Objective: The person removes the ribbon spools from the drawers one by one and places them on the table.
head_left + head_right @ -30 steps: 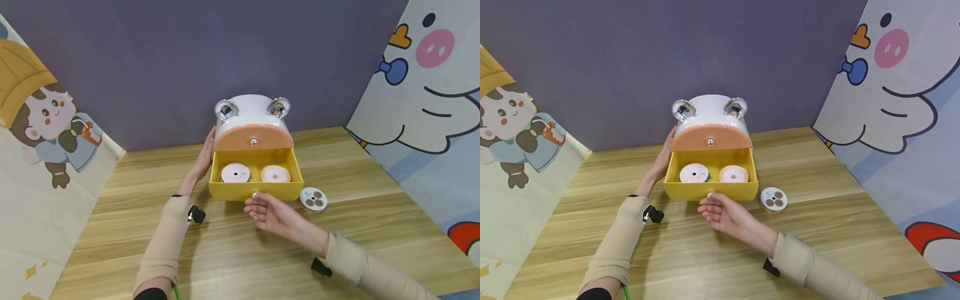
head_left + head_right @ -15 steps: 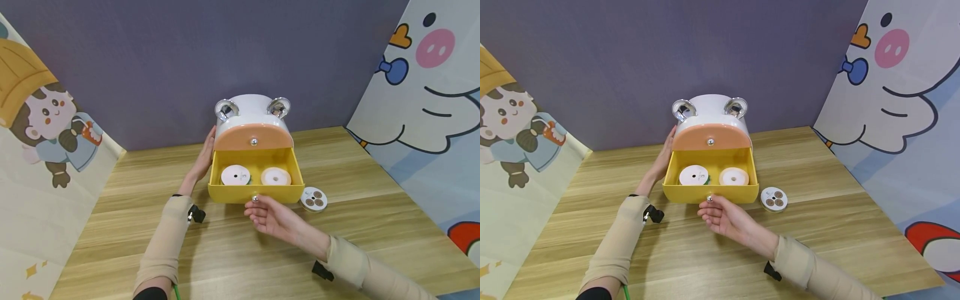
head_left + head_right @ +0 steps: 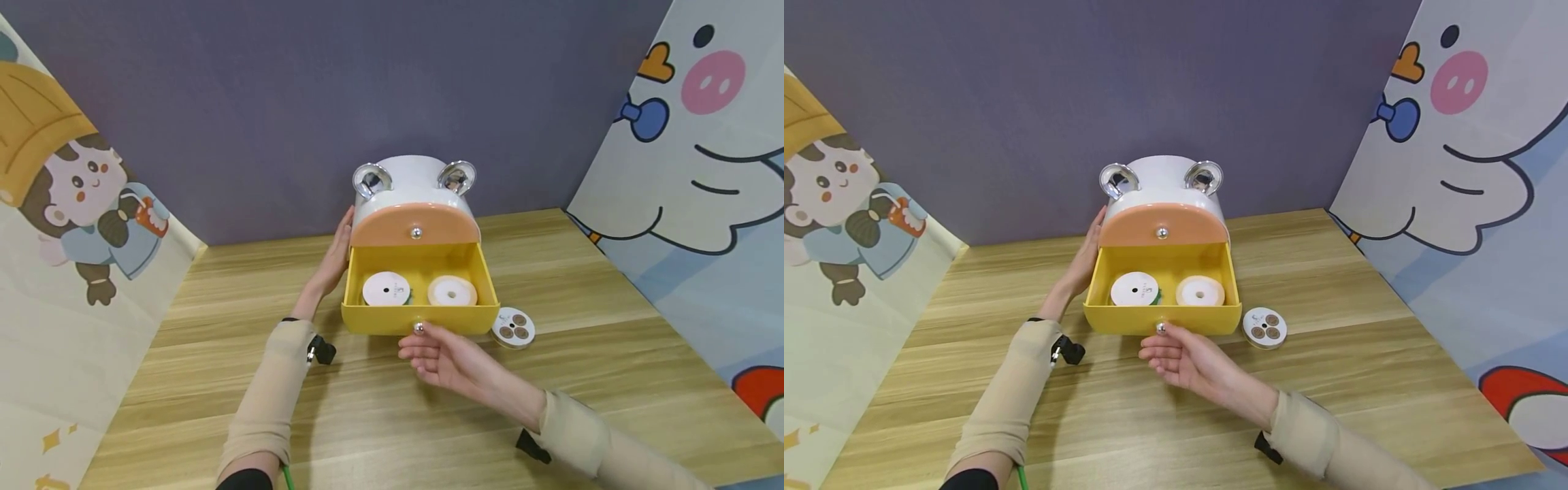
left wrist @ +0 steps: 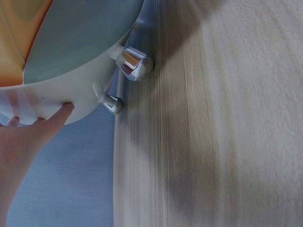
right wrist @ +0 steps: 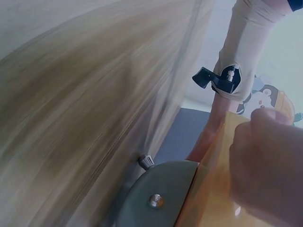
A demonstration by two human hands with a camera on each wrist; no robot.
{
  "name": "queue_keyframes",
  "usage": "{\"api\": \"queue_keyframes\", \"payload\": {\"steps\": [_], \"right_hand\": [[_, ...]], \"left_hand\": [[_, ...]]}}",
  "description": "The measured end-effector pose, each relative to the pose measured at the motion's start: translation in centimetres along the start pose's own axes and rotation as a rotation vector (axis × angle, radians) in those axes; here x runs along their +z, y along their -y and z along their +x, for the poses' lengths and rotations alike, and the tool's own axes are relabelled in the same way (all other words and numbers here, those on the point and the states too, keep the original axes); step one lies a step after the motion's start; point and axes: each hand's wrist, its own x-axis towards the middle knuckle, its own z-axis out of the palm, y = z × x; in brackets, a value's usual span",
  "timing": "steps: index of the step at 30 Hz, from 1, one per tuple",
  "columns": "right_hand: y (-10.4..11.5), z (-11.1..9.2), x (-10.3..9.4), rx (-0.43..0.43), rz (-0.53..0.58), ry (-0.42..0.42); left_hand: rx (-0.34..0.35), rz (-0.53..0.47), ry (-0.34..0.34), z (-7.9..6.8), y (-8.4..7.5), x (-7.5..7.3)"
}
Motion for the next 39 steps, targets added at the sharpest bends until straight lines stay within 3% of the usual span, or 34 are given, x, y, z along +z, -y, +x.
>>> {"api": "queue_keyframes", "payload": {"steps": [4, 8, 11, 15, 19, 21, 24, 27, 31, 34, 37, 39], "right_hand": [[0.4, -1.0, 0.2, -0.010, -0.167, 0.104], [2.8, -2.2, 1.2, -0.097, -0.511, 0.216], [5.6, -2.7, 2.6, -0.184, -0.772, 0.252], [9.3, -2.2, 4.3, -0.345, -1.125, 0.229], [11.5, -0.3, 4.9, -0.500, -1.450, 0.173], [11.9, 1.0, 4.9, -0.528, -1.590, 0.157], [12.2, 2.7, 4.8, -0.488, -1.777, 0.144], [12.3, 4.2, 4.4, -0.401, -1.893, 0.136], [12.2, 5.9, 3.8, -0.311, -1.928, 0.167], [11.9, 7.2, 3.1, -0.325, -1.954, 0.241], [10.9, 9.8, 0.4, -0.399, -1.998, 0.322], [10.7, 10.1, 0.2, -0.401, -2.014, 0.315]], "left_hand": [[0.000, -0.006, -0.001, 0.0, 0.1, 0.1], [0.000, -0.006, -0.003, 0.0, 0.0, 0.0], [0.002, 0.002, -0.006, -0.1, -0.1, -0.2], [0.009, 0.002, -0.010, -0.2, -0.3, -0.3], [0.002, -0.014, -0.008, -0.1, -0.2, 0.0], [-0.004, -0.016, -0.006, -0.1, -0.2, 0.1], [-0.011, -0.017, -0.005, -0.1, -0.2, 0.1], [-0.012, -0.023, 0.007, 0.0, -0.2, 0.1], [-0.018, -0.037, 0.010, -0.1, 0.0, 0.2], [-0.030, -0.043, 0.000, -0.4, 0.1, 0.2], [-0.032, -0.042, 0.000, -0.5, 0.1, 0.2], [-0.022, -0.038, 0.006, -0.4, -0.1, 0.2]]}}
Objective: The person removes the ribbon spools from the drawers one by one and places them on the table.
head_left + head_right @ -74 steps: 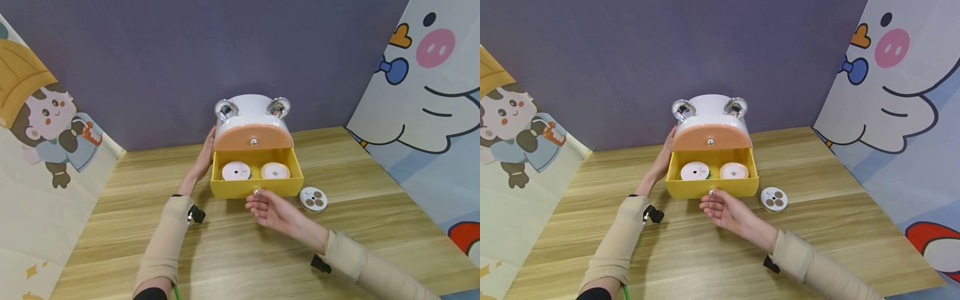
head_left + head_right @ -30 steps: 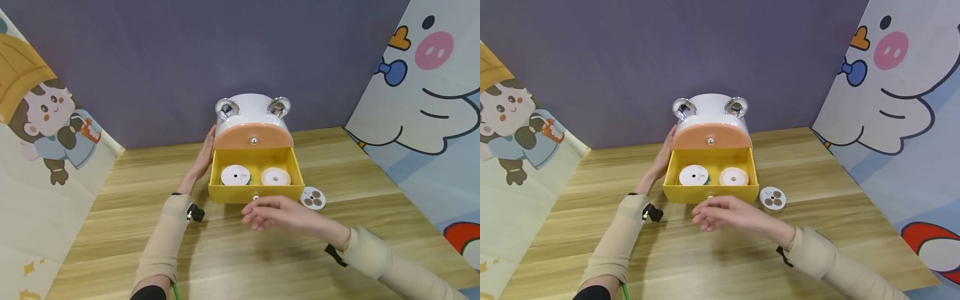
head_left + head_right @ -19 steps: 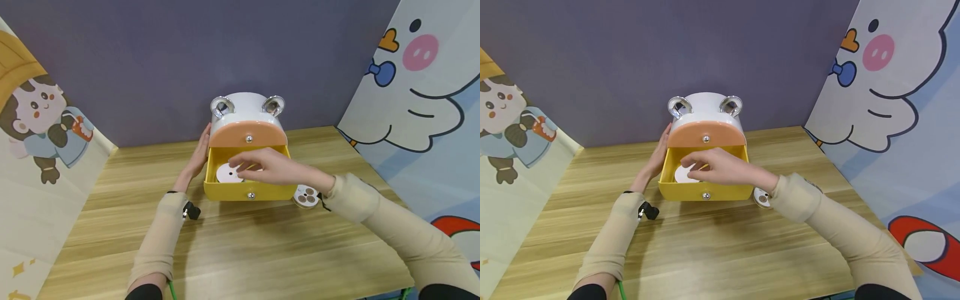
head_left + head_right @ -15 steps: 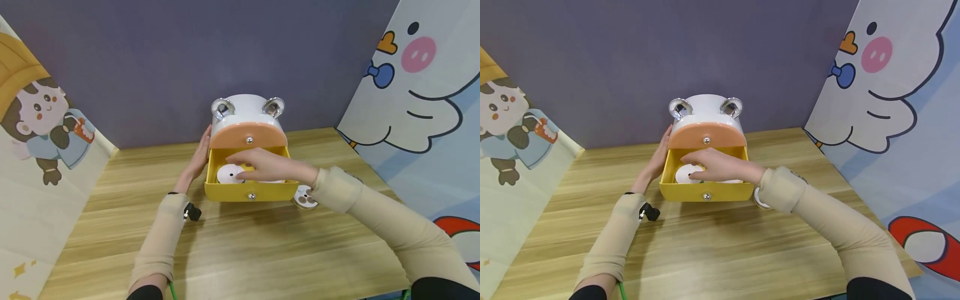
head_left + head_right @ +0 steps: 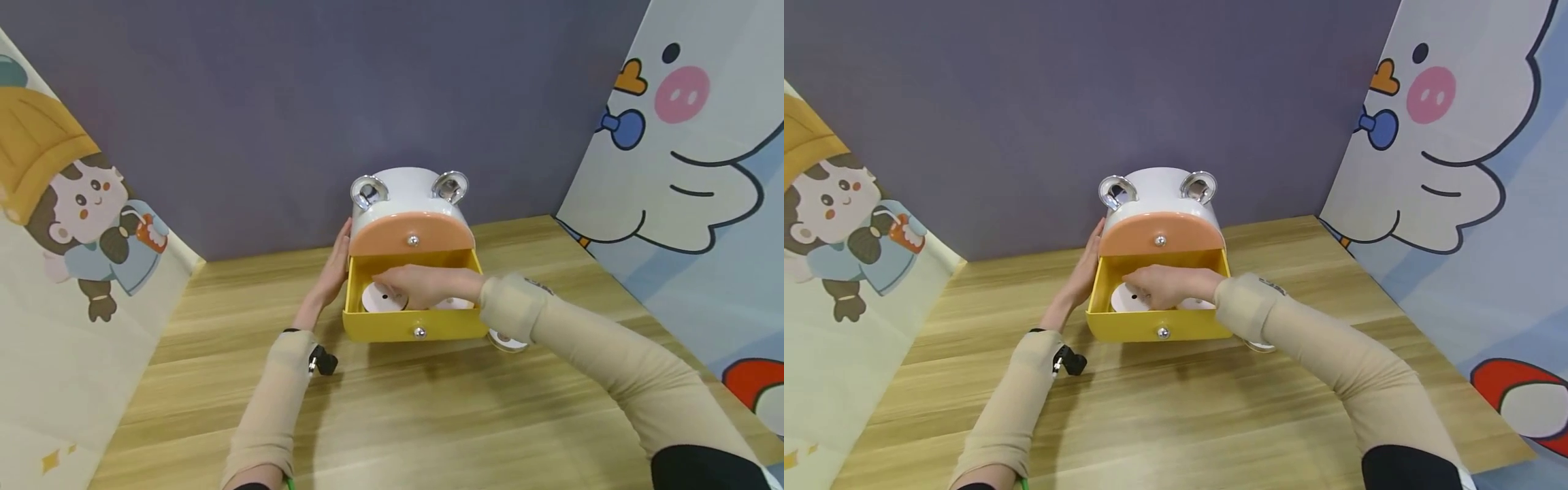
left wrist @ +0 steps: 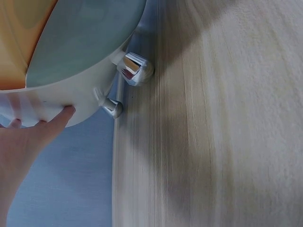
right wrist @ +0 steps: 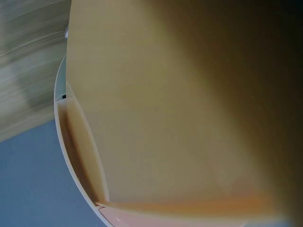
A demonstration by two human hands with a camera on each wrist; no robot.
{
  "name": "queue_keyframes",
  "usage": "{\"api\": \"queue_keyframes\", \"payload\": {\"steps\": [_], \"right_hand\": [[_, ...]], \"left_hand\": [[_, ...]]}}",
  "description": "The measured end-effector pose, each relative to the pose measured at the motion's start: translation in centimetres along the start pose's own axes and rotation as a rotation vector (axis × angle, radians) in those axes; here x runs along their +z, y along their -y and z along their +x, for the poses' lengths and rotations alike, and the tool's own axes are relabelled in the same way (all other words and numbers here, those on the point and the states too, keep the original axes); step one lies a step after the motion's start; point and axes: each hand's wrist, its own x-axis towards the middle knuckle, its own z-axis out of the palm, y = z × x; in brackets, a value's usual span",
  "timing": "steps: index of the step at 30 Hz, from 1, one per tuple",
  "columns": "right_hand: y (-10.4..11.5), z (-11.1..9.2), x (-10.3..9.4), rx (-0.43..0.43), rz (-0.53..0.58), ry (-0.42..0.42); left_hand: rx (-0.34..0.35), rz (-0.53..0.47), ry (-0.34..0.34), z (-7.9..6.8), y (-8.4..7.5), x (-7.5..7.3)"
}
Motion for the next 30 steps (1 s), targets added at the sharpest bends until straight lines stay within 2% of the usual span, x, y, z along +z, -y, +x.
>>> {"api": "queue_keyframes", "payload": {"steps": [2, 5, 13, 19, 27, 30], "right_hand": [[0.2, 0.0, 0.1, 0.026, 0.005, 0.003], [2.6, -0.7, -1.6, 0.100, 0.035, 0.005], [2.7, -0.7, -1.1, 0.183, 0.043, 0.006], [2.6, -0.8, -0.6, 0.206, 0.075, -0.006], [2.7, -0.5, -0.5, 0.204, 0.057, -0.029], [2.7, -0.4, -0.4, 0.198, 0.047, -0.038]], "left_hand": [[0.012, 0.000, 0.001, 0.1, 0.0, 0.1], [0.027, -0.004, -0.001, 0.2, -0.1, 0.3], [0.013, -0.009, -0.004, 0.1, 0.1, 0.3], [0.013, -0.025, 0.003, 0.0, 0.3, 0.3], [0.021, -0.028, -0.001, 0.0, 0.3, 0.2], [0.028, -0.022, -0.010, 0.4, 1.3, -0.1]]}}
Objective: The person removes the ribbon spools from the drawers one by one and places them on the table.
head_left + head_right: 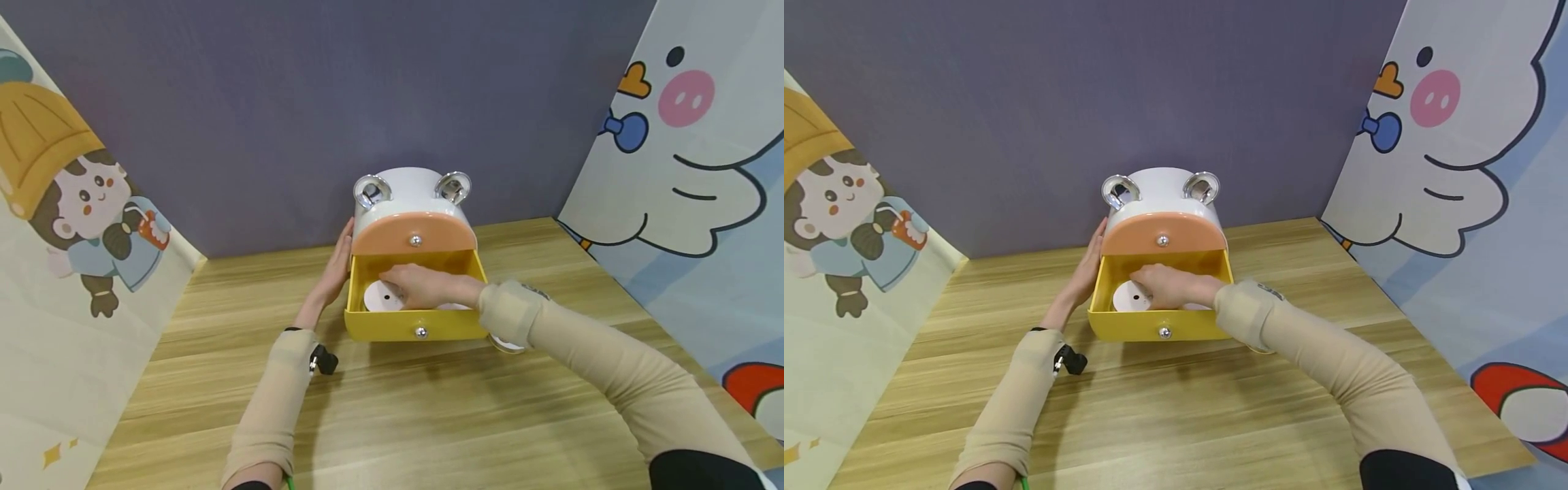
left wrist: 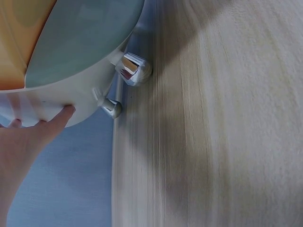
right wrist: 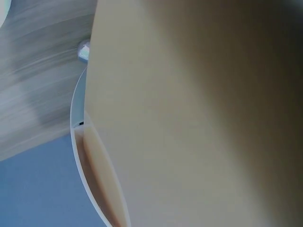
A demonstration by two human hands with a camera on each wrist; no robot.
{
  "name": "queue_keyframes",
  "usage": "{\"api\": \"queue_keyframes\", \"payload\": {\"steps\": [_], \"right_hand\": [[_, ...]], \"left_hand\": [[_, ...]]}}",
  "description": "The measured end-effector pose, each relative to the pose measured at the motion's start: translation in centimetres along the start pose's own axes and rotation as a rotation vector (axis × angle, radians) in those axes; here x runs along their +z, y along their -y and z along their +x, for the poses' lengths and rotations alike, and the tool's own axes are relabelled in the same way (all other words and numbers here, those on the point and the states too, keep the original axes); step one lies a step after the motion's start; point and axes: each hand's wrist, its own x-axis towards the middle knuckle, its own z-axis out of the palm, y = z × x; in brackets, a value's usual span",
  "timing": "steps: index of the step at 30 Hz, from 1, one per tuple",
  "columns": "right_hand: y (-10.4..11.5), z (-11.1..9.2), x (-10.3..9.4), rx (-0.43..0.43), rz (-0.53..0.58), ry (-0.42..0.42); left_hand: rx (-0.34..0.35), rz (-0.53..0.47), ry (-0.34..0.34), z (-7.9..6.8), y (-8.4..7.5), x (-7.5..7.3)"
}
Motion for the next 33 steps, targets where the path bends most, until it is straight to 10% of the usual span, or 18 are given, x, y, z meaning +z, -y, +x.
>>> {"api": "queue_keyframes", "payload": {"steps": [17, 33], "right_hand": [[1.0, -1.6, -2.2, 0.052, 0.044, -0.089], [1.5, -7.5, -6.4, 0.019, 0.087, -0.300]], "left_hand": [[0.001, -0.009, 0.015, -0.5, -1.0, 0.1], [0.025, 0.008, 0.008, -0.6, -0.6, -0.2]]}}
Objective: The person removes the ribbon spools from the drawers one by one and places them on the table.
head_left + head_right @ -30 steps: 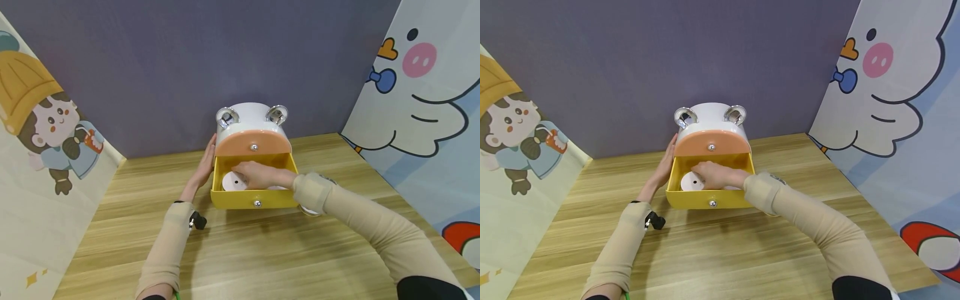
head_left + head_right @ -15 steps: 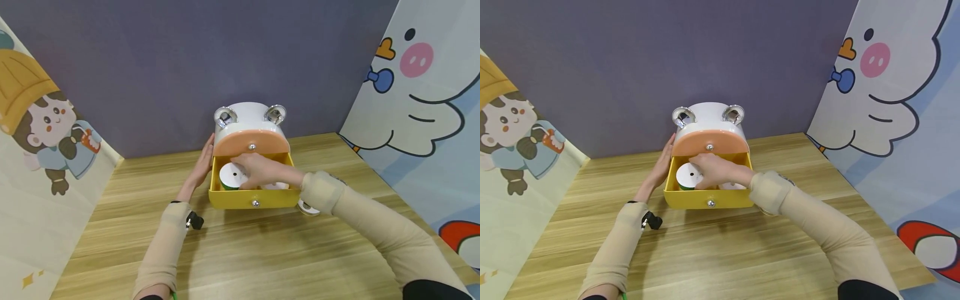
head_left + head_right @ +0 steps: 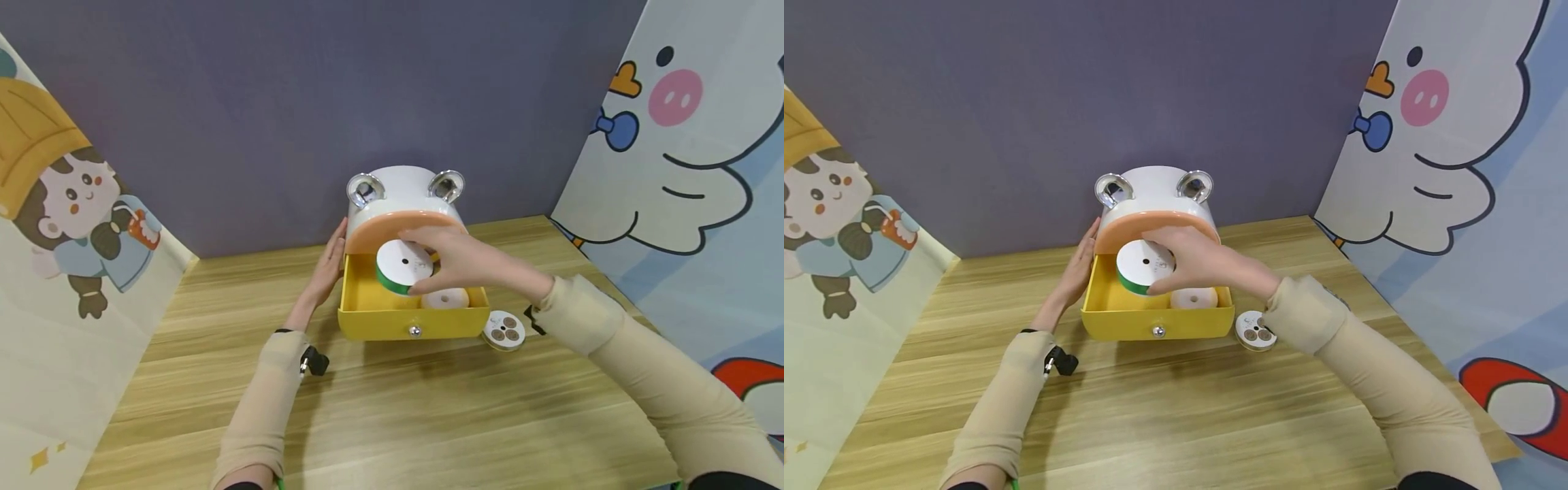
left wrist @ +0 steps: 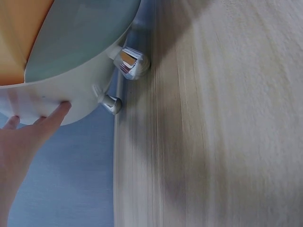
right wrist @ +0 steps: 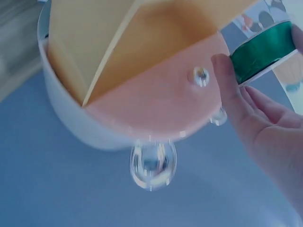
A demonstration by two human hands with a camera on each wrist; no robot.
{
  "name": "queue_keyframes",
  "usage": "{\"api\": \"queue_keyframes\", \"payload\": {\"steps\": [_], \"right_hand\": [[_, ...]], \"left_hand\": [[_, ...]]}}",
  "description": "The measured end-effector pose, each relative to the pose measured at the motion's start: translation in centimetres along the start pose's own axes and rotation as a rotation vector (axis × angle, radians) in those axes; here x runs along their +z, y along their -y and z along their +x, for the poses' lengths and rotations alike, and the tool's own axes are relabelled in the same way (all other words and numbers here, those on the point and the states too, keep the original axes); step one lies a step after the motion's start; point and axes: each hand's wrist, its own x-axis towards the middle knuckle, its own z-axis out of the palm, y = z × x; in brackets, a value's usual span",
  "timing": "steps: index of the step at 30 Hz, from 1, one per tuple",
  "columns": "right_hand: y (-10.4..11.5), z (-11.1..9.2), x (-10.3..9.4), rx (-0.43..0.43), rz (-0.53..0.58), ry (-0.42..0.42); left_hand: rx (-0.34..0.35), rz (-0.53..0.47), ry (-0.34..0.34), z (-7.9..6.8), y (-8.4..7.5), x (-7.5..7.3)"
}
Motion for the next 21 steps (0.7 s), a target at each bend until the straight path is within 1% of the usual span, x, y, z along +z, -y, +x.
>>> {"api": "queue_keyframes", "payload": {"steps": [4, 7, 14, 17, 21], "right_hand": [[-0.2, -1.9, -1.2, 0.055, 0.064, -0.012], [-0.8, -3.2, -1.8, 0.106, 0.083, -0.016], [-2.8, -6.6, -2.8, 0.206, 0.039, -0.023], [-3.6, -8.4, -3.0, 0.256, 0.017, -0.032], [-4.8, -10.6, -2.9, 0.301, 0.024, -0.054]], "left_hand": [[0.006, 0.009, 0.004, -0.1, -0.1, -0.1], [0.010, 0.011, 0.007, -0.1, -0.3, -0.1], [-0.007, 0.025, 0.005, -0.1, -0.6, -0.1], [-0.019, 0.029, 0.008, -0.1, -0.5, -0.1], [-0.023, 0.025, 0.008, -0.3, -0.3, -0.1]]}}
